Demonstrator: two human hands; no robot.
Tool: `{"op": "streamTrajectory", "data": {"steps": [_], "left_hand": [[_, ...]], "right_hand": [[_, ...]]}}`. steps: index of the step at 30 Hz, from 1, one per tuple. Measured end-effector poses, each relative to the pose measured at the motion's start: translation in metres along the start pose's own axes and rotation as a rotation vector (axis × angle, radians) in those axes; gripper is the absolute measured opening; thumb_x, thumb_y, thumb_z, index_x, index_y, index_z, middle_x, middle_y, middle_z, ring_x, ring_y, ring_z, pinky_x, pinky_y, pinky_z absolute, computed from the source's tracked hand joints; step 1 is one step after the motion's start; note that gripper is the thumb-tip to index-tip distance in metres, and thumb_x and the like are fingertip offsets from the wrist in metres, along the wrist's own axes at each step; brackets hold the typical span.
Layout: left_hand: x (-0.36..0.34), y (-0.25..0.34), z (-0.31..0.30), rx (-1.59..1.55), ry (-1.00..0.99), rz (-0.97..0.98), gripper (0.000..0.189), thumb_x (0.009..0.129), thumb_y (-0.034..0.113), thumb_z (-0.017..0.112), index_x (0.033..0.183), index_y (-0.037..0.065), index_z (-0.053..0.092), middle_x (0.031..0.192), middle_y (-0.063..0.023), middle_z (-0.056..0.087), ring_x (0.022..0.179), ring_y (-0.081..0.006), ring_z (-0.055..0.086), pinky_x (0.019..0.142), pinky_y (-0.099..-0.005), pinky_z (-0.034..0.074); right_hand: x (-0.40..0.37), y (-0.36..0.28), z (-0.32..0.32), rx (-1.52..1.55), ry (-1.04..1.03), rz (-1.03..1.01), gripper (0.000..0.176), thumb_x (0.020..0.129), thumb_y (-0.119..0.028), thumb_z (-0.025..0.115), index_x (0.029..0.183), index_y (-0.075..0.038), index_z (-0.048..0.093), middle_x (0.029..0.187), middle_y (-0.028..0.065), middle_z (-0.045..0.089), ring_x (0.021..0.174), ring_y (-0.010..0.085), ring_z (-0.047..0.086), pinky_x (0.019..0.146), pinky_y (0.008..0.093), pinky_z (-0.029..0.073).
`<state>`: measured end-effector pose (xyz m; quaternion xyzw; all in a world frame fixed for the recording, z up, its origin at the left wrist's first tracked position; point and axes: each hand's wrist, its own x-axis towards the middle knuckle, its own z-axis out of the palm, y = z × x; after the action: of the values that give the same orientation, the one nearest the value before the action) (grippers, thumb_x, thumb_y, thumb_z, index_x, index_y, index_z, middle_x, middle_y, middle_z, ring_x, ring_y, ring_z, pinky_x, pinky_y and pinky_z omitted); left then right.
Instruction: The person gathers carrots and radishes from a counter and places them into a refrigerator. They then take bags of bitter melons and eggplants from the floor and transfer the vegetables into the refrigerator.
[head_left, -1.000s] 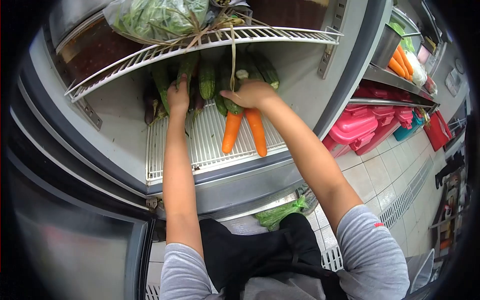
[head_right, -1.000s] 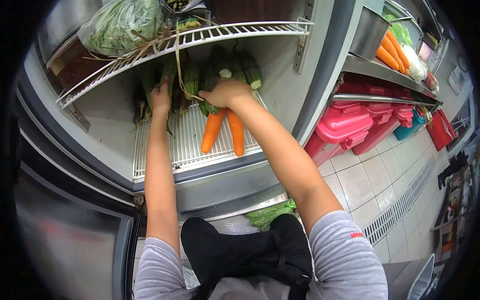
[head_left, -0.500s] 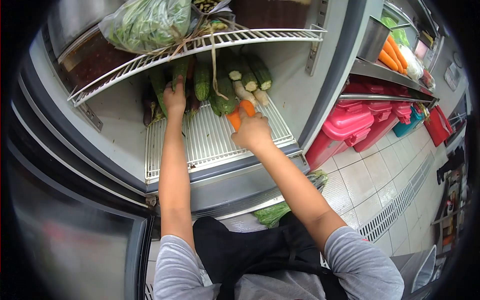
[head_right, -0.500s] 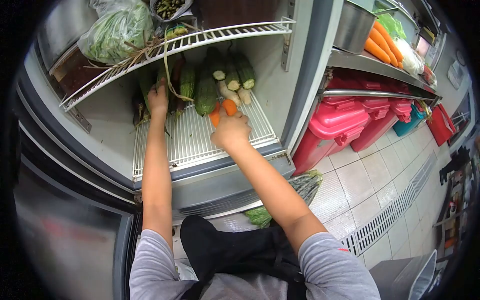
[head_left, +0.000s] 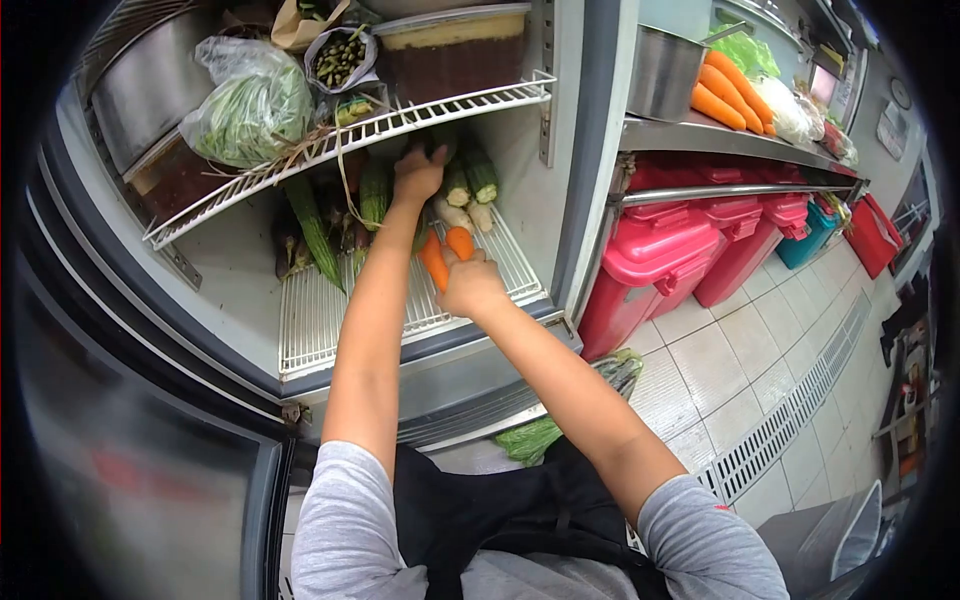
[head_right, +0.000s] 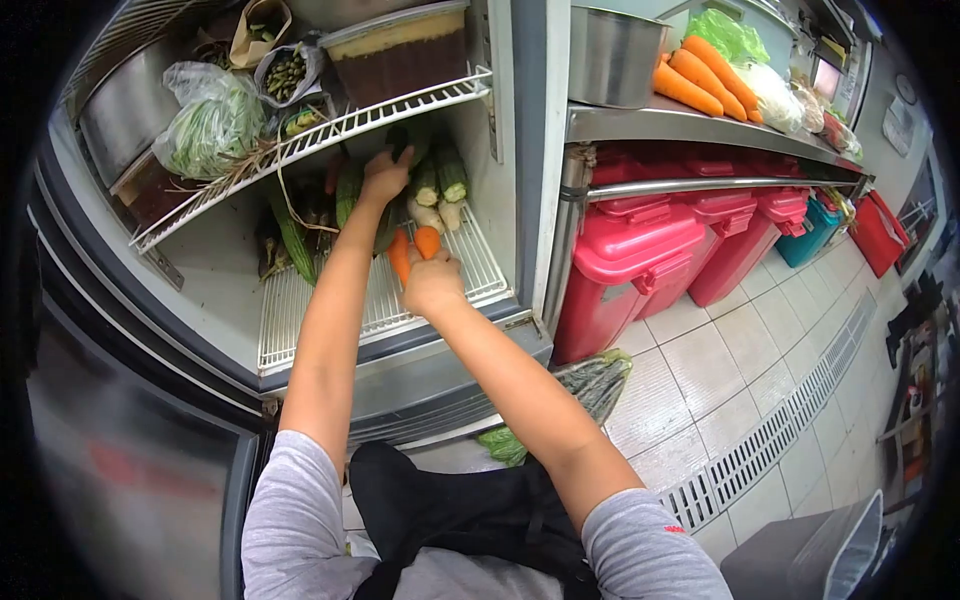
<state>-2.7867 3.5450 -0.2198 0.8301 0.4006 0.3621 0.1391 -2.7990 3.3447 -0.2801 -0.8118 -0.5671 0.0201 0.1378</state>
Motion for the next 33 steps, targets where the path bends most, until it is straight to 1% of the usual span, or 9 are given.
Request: {"op": "streamTrajectory", "data": {"steps": [6, 9, 13, 15, 17, 20, 25, 29, 33], "left_hand": [[-0.034, -0.067, -0.035, 0.542, 0.431, 0.156, 0.048, 0.084, 0.038, 0.055, 0.123, 0.01, 0.052, 0.115, -0.0195, 0.057, 0.108, -0.0375, 0.053, 0.092, -0.0443, 0.042], [-0.039, -0.083, -0.062, 0.272, 0.079, -0.252, 0.056, 0.078, 0.043, 0.061, 0.115, 0.001, 0.054, 0.117, -0.0242, 0.055, 0.105, -0.0382, 0.056, 0.09, -0.043, 0.046], [-0.045, -0.086, -0.067, 0.259, -0.131, -0.318, 0.074, 0.071, 0.051, 0.067, 0.116, -0.005, 0.05, 0.113, -0.026, 0.056, 0.103, -0.0388, 0.057, 0.088, -0.0418, 0.047], [-0.056, -0.075, -0.061, 0.281, -0.047, -0.308, 0.077, 0.069, 0.052, 0.069, 0.116, -0.006, 0.049, 0.113, -0.0261, 0.056, 0.103, -0.0388, 0.057, 0.088, -0.0416, 0.047], [-0.064, -0.075, -0.052, 0.34, 0.067, -0.266, 0.082, 0.068, 0.054, 0.07, 0.116, -0.008, 0.047, 0.112, -0.0274, 0.056, 0.104, -0.0381, 0.057, 0.088, -0.0416, 0.047], [-0.057, -0.085, -0.042, 0.291, 0.001, -0.251, 0.079, 0.071, 0.052, 0.068, 0.117, -0.008, 0.045, 0.112, -0.029, 0.055, 0.104, -0.0381, 0.057, 0.087, -0.0417, 0.047], [-0.048, -0.094, -0.047, 0.277, -0.036, -0.249, 0.075, 0.076, 0.052, 0.062, 0.112, -0.011, 0.046, 0.11, -0.0318, 0.055, 0.102, -0.0393, 0.057, 0.087, -0.0415, 0.047], [-0.042, -0.099, -0.051, 0.204, -0.121, -0.26, 0.074, 0.075, 0.05, 0.063, 0.114, -0.011, 0.045, 0.113, -0.0332, 0.052, 0.106, -0.0392, 0.055, 0.09, -0.0403, 0.046], [-0.057, -0.074, -0.043, 0.373, -0.142, -0.375, 0.097, 0.066, 0.038, 0.074, 0.133, -0.009, 0.022, 0.118, -0.0299, 0.05, 0.109, -0.0382, 0.054, 0.091, -0.0379, 0.046]], "right_hand": [[-0.003, 0.002, -0.011, 0.095, -0.026, -0.026, 0.081, 0.068, -0.03, 0.065, 0.137, -0.003, 0.032, 0.103, 0.0212, 0.061, 0.104, 0.0349, 0.052, 0.088, 0.038, 0.046], [-0.004, 0.004, -0.01, 0.135, -0.037, -0.018, 0.08, 0.068, -0.029, 0.064, 0.137, -0.003, 0.033, 0.105, 0.021, 0.06, 0.104, 0.0351, 0.052, 0.088, 0.0381, 0.046], [-0.002, 0.006, -0.005, 0.171, -0.015, 0.006, 0.086, 0.068, -0.037, 0.068, 0.139, -0.007, 0.029, 0.108, 0.0235, 0.058, 0.105, 0.0356, 0.052, 0.089, 0.0395, 0.045], [-0.008, -0.003, -0.006, 0.194, 0.015, 0.024, 0.09, 0.068, -0.042, 0.07, 0.14, -0.008, 0.027, 0.11, 0.0249, 0.056, 0.105, 0.0368, 0.052, 0.09, 0.0416, 0.044], [-0.021, -0.023, -0.021, -0.133, 0.471, 0.168, 0.099, 0.068, -0.053, 0.069, 0.143, -0.01, 0.021, 0.117, 0.0283, 0.05, 0.105, 0.0406, 0.051, 0.089, 0.0468, 0.041], [-0.002, -0.033, -0.04, 0.079, 0.371, -0.133, 0.103, 0.069, -0.057, 0.067, 0.144, -0.008, 0.016, 0.124, 0.0304, 0.044, 0.108, 0.0447, 0.048, 0.088, 0.0503, 0.039], [0.049, -0.044, -0.023, 0.118, 0.284, -0.157, 0.065, 0.082, -0.035, 0.058, 0.118, 0.015, 0.041, 0.082, 0.0228, 0.064, 0.08, 0.0345, 0.064, 0.068, 0.0382, 0.052], [0.052, -0.041, -0.028, 0.359, 0.401, -0.096, 0.044, 0.083, -0.035, 0.057, 0.095, 0.006, 0.048, 0.083, 0.026, 0.062, 0.08, 0.0392, 0.062, 0.07, 0.0443, 0.051], [0.047, -0.031, -0.036, 0.278, 0.336, -0.088, 0.047, 0.083, -0.037, 0.058, 0.103, 0.005, 0.048, 0.085, 0.0252, 0.062, 0.081, 0.0387, 0.062, 0.074, 0.0446, 0.05]]}}
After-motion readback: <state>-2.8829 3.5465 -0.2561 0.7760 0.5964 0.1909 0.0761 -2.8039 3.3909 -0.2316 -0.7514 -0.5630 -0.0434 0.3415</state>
